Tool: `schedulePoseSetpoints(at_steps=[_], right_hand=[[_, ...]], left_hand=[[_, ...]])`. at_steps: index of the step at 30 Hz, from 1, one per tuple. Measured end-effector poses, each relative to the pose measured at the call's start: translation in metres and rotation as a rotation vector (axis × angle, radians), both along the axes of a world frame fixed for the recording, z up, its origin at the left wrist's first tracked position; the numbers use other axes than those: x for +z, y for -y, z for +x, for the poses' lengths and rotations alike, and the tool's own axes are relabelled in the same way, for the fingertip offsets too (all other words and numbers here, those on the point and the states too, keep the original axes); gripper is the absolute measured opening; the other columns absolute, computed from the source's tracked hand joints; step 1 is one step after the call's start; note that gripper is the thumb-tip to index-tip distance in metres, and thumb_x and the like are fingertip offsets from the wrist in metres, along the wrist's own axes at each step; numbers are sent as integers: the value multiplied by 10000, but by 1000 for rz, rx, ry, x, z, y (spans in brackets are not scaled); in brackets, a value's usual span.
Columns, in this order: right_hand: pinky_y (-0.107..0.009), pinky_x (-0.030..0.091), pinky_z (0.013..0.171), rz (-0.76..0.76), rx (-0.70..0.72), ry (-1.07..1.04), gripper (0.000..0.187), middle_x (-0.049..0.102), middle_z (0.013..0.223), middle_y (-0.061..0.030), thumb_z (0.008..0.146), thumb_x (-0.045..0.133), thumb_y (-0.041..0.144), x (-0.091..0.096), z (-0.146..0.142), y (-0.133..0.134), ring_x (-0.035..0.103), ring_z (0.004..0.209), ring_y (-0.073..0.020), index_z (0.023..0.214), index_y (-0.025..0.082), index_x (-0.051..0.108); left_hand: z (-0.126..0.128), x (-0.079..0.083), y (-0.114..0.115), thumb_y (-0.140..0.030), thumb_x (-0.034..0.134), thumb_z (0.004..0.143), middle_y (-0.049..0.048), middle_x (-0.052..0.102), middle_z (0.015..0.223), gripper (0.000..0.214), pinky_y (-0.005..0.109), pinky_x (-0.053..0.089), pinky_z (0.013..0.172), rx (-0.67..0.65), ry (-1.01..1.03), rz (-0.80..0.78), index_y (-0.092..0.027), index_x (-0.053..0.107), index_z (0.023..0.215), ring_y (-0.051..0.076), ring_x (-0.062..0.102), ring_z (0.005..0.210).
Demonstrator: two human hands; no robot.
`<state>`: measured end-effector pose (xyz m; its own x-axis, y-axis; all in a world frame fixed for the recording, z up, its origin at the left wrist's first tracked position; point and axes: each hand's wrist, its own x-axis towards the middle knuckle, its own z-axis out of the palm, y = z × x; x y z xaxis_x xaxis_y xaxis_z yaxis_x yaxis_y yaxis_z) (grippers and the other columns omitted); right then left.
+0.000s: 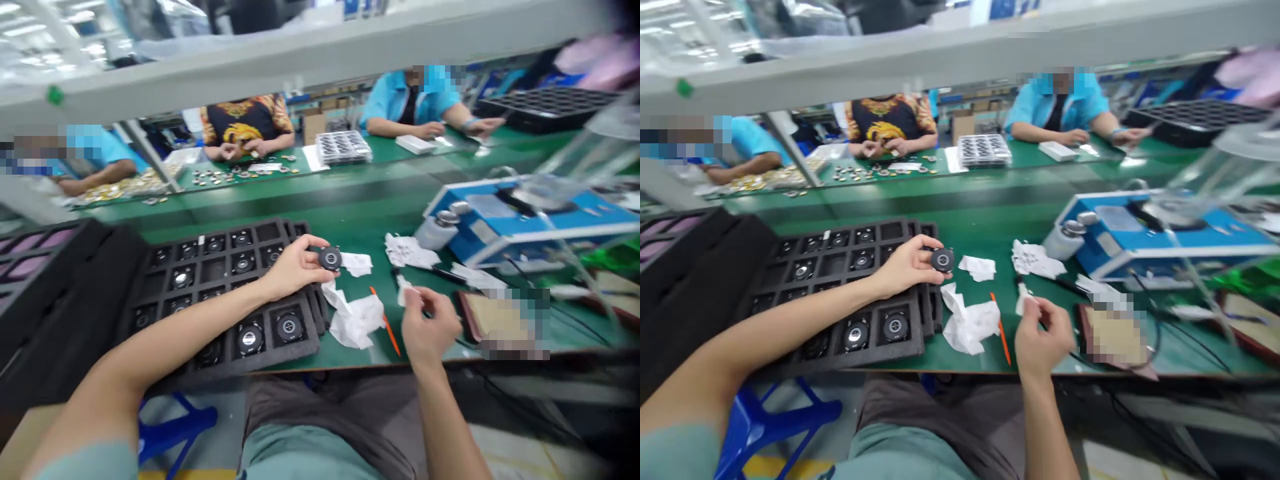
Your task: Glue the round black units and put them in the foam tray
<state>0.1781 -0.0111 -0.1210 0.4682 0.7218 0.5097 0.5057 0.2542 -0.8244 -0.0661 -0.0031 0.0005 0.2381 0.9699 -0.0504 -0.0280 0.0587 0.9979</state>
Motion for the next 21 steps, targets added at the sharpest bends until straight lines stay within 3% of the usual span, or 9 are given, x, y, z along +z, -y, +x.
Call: schedulePoseSetpoints(at_steps=[4,7,11,13,15,18,21], right_hand=[[-383,445,628,-63,-57,-35,314,649,761,-85,845,654,475,-12,5,1,548,636,-219,850,166,714],[-368,443,617,-66,-9,15,325,643,746,-77,819,668,476,-10,6,4,547,623,-208,827,154,717],[-346,433,577,-87,9,-20,312,643,755,-74,821,673,466,-4,9,10,552,618,-202,841,158,723],[-349,435,575,-85,14,-24,304,641,747,-71,818,680,460,-4,11,11,553,615,-203,845,161,727],[-357,445,586,-79,26,-16,302,639,741,-70,813,686,458,-6,13,12,558,618,-206,847,162,733],[-369,457,605,-78,53,-13,297,651,758,-78,809,691,462,-10,16,10,572,642,-215,848,171,738],[-379,453,595,-92,62,-20,299,664,770,-91,809,697,481,-14,17,9,571,639,-220,844,185,733]], left_hand=[[6,5,-8,-24,827,639,57,728,910,542,352,605,738,103,-75,49,-166,519,1062,209,777,764],[-6,27,-11,-30,785,696,49,713,864,487,375,594,740,172,-171,88,-148,527,1092,180,743,705],[-64,62,15,-66,826,652,60,731,930,531,373,540,880,311,-368,168,-132,575,1115,177,720,858],[-99,69,40,-189,846,669,64,737,956,526,380,522,903,419,-571,201,-136,598,1130,197,704,922],[-128,65,64,-267,839,686,71,741,938,524,415,512,917,493,-704,179,-137,598,1132,224,695,946],[-152,45,88,-354,802,723,88,753,989,529,467,502,971,539,-880,149,-147,595,1165,257,694,1007],[-159,25,95,-407,763,753,148,701,1253,525,540,391,1138,557,-1047,158,-155,618,1190,324,594,1268]])
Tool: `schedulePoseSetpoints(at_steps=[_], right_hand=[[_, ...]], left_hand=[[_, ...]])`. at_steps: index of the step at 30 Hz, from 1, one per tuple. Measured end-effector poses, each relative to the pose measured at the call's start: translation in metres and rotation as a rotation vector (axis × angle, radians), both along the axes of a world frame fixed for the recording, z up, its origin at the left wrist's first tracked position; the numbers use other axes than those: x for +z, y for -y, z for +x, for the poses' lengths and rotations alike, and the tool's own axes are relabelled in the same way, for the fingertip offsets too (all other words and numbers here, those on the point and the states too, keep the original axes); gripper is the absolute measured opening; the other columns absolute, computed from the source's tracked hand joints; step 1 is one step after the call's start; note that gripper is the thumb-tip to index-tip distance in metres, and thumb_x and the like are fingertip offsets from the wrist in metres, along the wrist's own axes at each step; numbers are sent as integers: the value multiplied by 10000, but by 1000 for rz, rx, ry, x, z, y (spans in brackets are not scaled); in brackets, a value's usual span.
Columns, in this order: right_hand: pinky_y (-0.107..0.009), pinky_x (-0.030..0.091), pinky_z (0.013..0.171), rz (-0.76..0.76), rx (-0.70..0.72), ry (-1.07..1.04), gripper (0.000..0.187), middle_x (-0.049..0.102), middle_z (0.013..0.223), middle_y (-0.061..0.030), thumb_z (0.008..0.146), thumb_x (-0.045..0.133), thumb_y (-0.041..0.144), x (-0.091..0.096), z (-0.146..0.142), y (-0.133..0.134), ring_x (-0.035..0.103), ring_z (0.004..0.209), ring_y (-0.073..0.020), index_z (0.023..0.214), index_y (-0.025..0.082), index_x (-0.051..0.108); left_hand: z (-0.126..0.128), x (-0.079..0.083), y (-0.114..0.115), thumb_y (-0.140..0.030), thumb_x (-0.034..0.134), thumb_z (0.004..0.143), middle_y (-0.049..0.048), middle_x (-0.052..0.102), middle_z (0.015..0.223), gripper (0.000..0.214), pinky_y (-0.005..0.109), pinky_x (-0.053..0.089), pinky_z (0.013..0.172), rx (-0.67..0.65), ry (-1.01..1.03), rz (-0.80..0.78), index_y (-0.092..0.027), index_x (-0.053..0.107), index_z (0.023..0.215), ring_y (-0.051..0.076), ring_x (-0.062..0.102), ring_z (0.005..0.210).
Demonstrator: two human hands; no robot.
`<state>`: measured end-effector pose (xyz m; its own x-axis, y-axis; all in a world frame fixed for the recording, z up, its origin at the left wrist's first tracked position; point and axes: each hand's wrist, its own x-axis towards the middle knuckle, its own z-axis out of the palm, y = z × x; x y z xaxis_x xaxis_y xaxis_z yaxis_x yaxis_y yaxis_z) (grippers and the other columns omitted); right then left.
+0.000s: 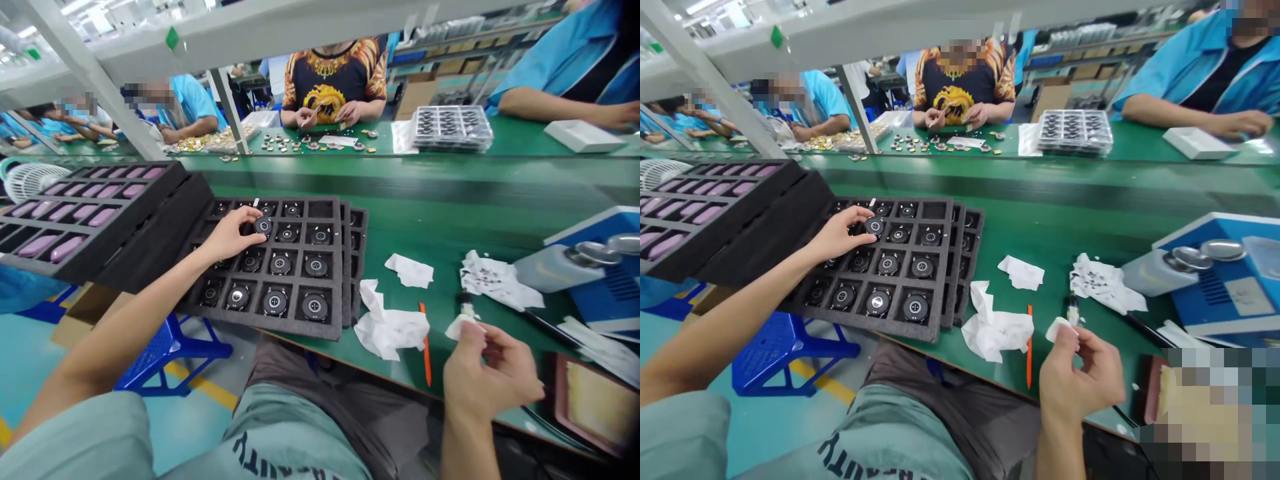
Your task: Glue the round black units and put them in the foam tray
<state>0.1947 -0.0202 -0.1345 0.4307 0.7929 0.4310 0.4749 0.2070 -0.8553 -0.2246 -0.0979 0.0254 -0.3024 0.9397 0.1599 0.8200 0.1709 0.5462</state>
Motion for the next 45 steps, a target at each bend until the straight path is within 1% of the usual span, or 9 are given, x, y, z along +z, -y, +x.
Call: schedulePoseSetpoints(at_steps=[6,12,15,19,24,29,33,40,45], right_hand=[[-412,413,538,42,-70,-5,199,665,715,-107,751,729,420,-4,-1,0,536,576,-233,803,228,725],[-419,417,547,-14,-89,-27,200,647,721,-89,734,724,420,-4,-1,2,514,564,-223,810,235,718],[-416,419,554,-36,-87,-19,192,623,713,-70,724,716,407,-4,-1,3,477,541,-200,807,234,707],[-414,423,555,-45,-93,-2,162,572,664,-34,693,716,373,-4,-3,4,441,518,-184,781,239,689],[-387,417,553,-37,-83,25,184,569,657,-25,687,710,361,-1,-8,5,471,530,-181,792,209,715],[-352,404,546,-30,-102,66,244,580,665,-25,711,707,392,1,-11,6,486,544,-174,817,174,737],[-362,437,578,-11,-105,67,313,629,723,-65,776,685,442,-1,-11,6,530,594,-201,872,149,740],[-335,454,613,-6,-75,104,401,662,782,-91,859,619,522,1,-14,2,550,638,-187,887,134,717],[-318,490,661,-35,-1,65,450,686,824,-99,876,585,559,10,-13,-3,584,675,-175,901,124,700]], left_hand=[[3,-17,14,-456,530,947,198,329,1678,601,660,89,1248,39,-204,-100,-135,515,1455,385,74,1611],[-10,-8,35,-493,521,945,182,494,1587,604,568,286,1230,103,-219,-42,-135,565,1430,362,350,1537],[-31,4,45,-417,425,977,158,746,1249,438,477,477,1085,232,-203,80,-139,724,1136,315,668,1219],[-44,16,47,-243,431,890,91,776,863,302,347,560,838,302,-26,320,-171,689,750,222,725,871],[-23,33,2,-329,406,970,54,668,629,457,348,512,826,99,-201,257,-180,605,587,179,649,683],[-1,38,-79,-162,602,799,75,762,998,257,322,502,868,-150,-219,-14,-167,715,1030,200,686,920],[9,22,-120,-256,752,713,106,735,773,101,440,514,886,-123,-237,-144,-159,721,708,315,702,903],[9,3,-131,-356,880,655,121,739,822,252,525,451,1043,-40,-201,-144,-171,709,672,404,642,1142],[14,7,-128,-377,669,944,87,701,1148,284,471,545,963,-59,-59,-65,-139,684,1097,237,670,1071]])
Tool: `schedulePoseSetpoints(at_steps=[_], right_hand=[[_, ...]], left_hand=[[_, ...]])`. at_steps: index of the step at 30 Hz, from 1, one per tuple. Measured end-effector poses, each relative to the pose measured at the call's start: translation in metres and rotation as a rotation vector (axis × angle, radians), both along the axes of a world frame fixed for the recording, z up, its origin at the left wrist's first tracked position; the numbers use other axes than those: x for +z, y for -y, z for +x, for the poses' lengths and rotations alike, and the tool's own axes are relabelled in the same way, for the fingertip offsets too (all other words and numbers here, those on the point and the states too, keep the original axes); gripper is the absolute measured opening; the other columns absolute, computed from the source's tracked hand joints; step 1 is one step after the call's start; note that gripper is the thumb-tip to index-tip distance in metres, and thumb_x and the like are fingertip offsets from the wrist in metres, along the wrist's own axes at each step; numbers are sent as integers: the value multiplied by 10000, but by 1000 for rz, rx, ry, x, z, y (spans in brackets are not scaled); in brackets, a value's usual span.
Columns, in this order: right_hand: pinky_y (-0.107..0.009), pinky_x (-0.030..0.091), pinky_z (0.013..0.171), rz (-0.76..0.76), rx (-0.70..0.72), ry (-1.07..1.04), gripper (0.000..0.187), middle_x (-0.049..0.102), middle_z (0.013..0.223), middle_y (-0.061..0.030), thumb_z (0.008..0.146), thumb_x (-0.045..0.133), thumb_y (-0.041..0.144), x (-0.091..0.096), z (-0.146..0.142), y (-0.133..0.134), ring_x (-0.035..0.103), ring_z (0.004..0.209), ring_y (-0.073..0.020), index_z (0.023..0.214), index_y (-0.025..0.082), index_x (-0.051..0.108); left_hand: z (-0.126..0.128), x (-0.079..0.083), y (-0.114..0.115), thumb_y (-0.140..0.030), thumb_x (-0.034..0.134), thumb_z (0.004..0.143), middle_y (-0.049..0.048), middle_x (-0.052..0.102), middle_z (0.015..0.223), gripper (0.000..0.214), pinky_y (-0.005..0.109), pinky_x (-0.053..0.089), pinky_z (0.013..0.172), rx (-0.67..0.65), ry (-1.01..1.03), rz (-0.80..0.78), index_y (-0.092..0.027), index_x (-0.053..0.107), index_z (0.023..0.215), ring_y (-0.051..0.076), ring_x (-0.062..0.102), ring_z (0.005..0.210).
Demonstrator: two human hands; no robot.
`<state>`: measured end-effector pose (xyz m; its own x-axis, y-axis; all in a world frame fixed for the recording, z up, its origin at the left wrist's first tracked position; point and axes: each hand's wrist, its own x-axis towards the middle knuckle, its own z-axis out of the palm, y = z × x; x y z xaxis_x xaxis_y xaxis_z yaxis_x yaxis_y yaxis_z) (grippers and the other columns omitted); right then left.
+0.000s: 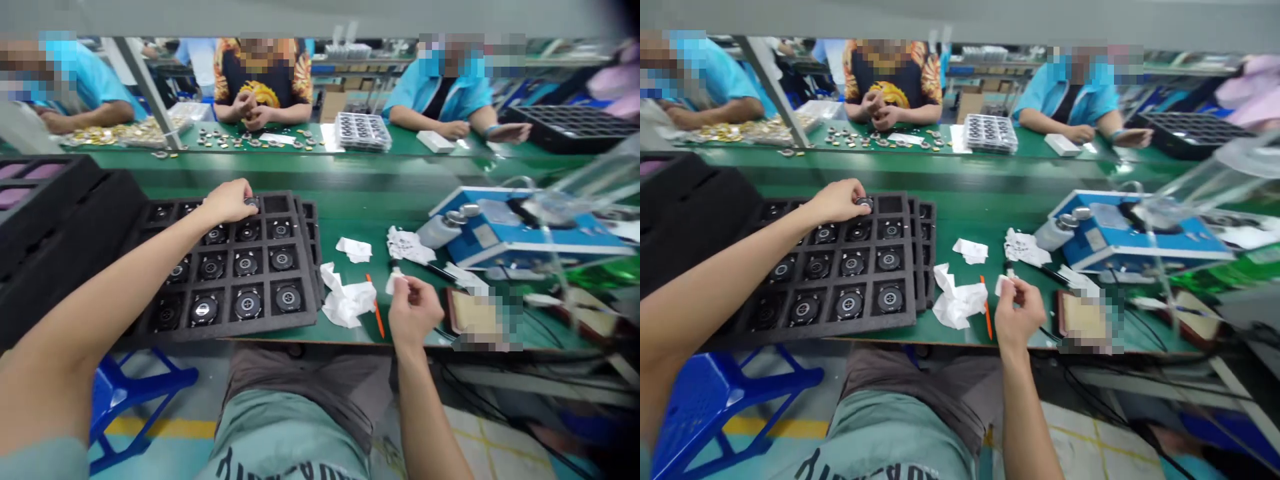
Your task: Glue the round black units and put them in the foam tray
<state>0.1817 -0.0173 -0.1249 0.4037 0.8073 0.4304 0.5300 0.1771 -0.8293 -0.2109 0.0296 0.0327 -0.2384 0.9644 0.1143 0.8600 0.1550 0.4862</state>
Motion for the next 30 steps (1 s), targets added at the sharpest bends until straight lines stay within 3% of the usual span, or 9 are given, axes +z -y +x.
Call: schedulePoseSetpoints(at_steps=[2,4,8,14,18,23,26,28,30], right_hand=[[-304,503,663,-22,-14,-1,459,697,827,-95,886,563,562,5,6,-6,599,676,-168,916,125,699],[-298,507,666,-46,-30,-4,458,707,833,-93,893,546,555,12,14,-12,609,680,-165,941,126,701],[-335,503,700,-114,10,18,421,719,797,-96,827,601,536,21,24,-16,612,682,-188,889,137,720],[-387,484,724,-190,18,94,379,686,741,-82,761,592,513,20,22,-14,611,666,-232,850,162,706],[-412,464,730,-245,-21,151,327,652,692,-60,731,595,500,12,35,-15,611,657,-256,821,201,692],[-466,456,744,-298,-100,330,340,643,705,-101,757,519,456,2,45,-25,587,702,-294,840,188,709],[-497,478,883,-89,-46,380,366,706,881,-167,817,514,418,22,32,-18,625,901,-318,917,141,732],[-442,515,843,33,25,300,344,726,935,-144,876,558,419,47,11,-8,640,874,-270,995,148,733],[-380,541,796,132,227,236,240,740,935,-96,926,595,377,74,-15,2,668,846,-221,995,189,727]], left_hand=[[5,7,0,-308,740,840,39,709,958,171,457,447,1093,-22,96,73,-150,701,893,249,652,1121],[16,17,2,-179,787,724,18,703,880,186,512,389,1141,-43,213,160,-193,667,865,300,623,1169],[69,26,29,-106,722,778,39,735,918,247,509,545,967,-157,513,150,-201,623,984,253,702,977],[159,-17,57,-69,697,863,48,728,740,128,311,628,648,-378,980,-221,-127,605,930,145,738,642],[162,-37,59,-79,678,899,-1,690,693,189,251,591,551,-393,1162,-286,-149,529,993,137,731,573],[149,-39,64,-83,690,879,-7,679,711,249,279,601,600,-391,1268,-293,-154,513,1041,143,736,608],[150,-37,66,13,763,737,-11,689,805,438,272,591,692,-394,1275,-255,-169,524,1055,114,727,671],[151,-36,66,47,775,669,-6,695,885,517,260,571,751,-410,1267,-233,-186,525,1056,107,730,747],[151,-36,64,40,777,642,5,700,931,556,278,567,779,-437,1244,-220,-202,526,1075,131,737,814]])
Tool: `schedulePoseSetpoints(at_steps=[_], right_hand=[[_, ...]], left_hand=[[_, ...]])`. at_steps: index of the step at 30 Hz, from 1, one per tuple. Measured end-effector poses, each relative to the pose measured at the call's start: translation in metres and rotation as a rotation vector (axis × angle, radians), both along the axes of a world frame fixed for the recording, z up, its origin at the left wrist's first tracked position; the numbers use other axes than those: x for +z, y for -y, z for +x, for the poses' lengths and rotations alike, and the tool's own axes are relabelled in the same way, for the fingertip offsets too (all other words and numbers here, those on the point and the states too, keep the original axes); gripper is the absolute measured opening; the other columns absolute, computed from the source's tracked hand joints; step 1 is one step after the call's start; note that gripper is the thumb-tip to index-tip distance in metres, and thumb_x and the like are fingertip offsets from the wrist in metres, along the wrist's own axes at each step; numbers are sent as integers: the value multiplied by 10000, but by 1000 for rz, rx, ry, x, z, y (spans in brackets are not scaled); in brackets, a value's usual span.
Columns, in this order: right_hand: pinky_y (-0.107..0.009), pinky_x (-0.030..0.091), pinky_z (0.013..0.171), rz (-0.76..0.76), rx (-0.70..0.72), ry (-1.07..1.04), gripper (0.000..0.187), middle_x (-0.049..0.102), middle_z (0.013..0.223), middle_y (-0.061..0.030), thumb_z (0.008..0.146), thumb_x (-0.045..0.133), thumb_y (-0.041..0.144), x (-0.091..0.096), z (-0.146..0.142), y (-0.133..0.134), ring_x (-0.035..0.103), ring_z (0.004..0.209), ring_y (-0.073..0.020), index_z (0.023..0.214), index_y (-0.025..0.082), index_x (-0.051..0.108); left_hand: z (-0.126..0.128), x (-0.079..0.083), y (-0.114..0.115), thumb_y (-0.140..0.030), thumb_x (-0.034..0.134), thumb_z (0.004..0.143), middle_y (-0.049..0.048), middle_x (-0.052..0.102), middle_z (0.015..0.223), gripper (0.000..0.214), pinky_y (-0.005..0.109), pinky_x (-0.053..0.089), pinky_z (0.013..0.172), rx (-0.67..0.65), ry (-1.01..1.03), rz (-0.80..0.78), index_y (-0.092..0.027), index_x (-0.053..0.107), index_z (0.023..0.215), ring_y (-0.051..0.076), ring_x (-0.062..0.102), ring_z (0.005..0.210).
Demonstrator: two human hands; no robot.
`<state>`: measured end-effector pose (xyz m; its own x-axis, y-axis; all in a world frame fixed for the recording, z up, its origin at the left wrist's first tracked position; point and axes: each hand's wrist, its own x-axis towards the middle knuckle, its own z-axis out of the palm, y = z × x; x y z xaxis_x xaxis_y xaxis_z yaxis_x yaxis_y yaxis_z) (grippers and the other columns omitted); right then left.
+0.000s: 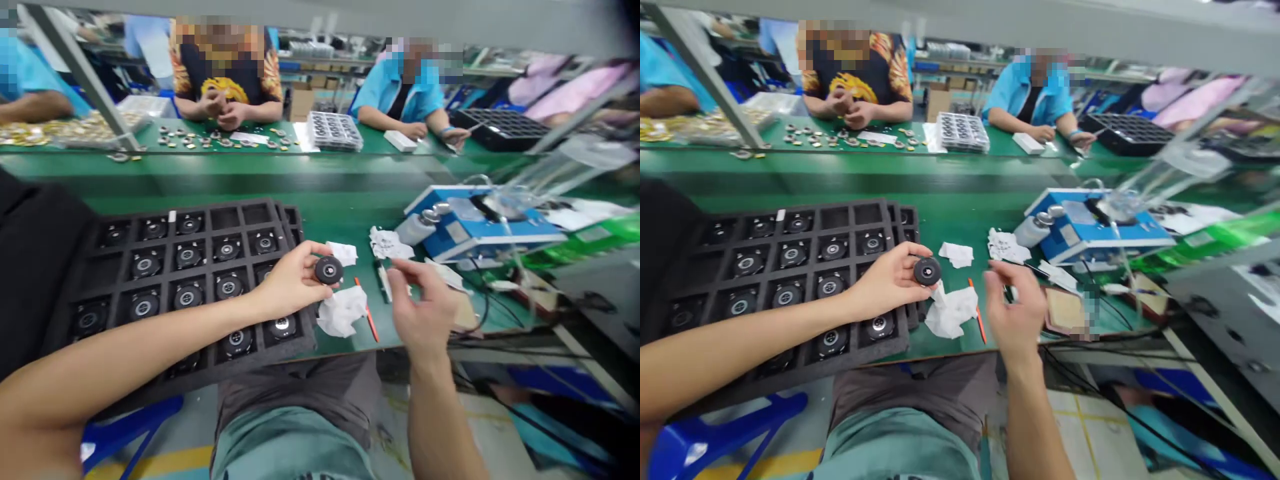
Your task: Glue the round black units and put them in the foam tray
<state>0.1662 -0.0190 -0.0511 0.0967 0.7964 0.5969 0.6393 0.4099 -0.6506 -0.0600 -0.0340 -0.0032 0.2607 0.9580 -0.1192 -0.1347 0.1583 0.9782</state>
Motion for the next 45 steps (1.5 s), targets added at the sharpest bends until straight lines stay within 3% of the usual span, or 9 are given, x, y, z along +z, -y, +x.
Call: schedulePoseSetpoints(at_steps=[3,6,12,21,32,41,45], right_hand=[[-351,560,752,108,285,30,102,730,867,-47,938,629,255,28,-35,9,684,824,-195,919,228,725],[-326,558,681,99,371,4,109,724,847,-35,939,619,192,34,-50,11,674,777,-176,914,224,720],[-319,559,697,54,373,-9,109,724,861,-32,924,638,171,25,-51,6,667,795,-169,912,221,734],[-333,561,694,49,332,-56,99,709,830,-31,925,669,198,15,-56,10,671,798,-175,905,227,761],[-318,526,685,-23,383,-107,122,682,800,-19,900,653,147,7,-66,4,630,764,-168,822,222,708],[-330,521,724,-48,430,-198,93,683,862,-24,926,625,167,2,-64,1,621,816,-176,875,230,669],[-355,511,741,19,417,-104,88,685,861,-33,948,612,176,5,-61,-1,616,830,-192,900,232,662]], left_hand=[[0,0,-2,-13,786,642,21,704,970,540,306,572,801,12,-64,66,-216,541,1078,156,736,854],[0,0,-1,-51,776,664,20,698,987,514,305,577,799,25,-111,102,-231,548,1088,158,732,864],[0,-3,2,-62,733,693,45,714,1041,559,325,594,829,5,-156,162,-232,561,1196,167,731,889],[1,-9,3,-39,703,701,65,744,1045,536,320,611,799,37,-209,220,-209,613,1202,177,746,859],[1,-17,3,-11,678,701,107,757,1020,574,300,592,733,117,-300,209,-95,611,1264,196,756,820],[2,-5,1,-27,701,702,95,757,1022,579,273,600,778,97,-286,186,-85,608,1270,147,737,806],[2,-4,1,-54,707,717,98,751,1033,585,270,602,770,85,-310,173,-83,596,1290,148,736,814]])
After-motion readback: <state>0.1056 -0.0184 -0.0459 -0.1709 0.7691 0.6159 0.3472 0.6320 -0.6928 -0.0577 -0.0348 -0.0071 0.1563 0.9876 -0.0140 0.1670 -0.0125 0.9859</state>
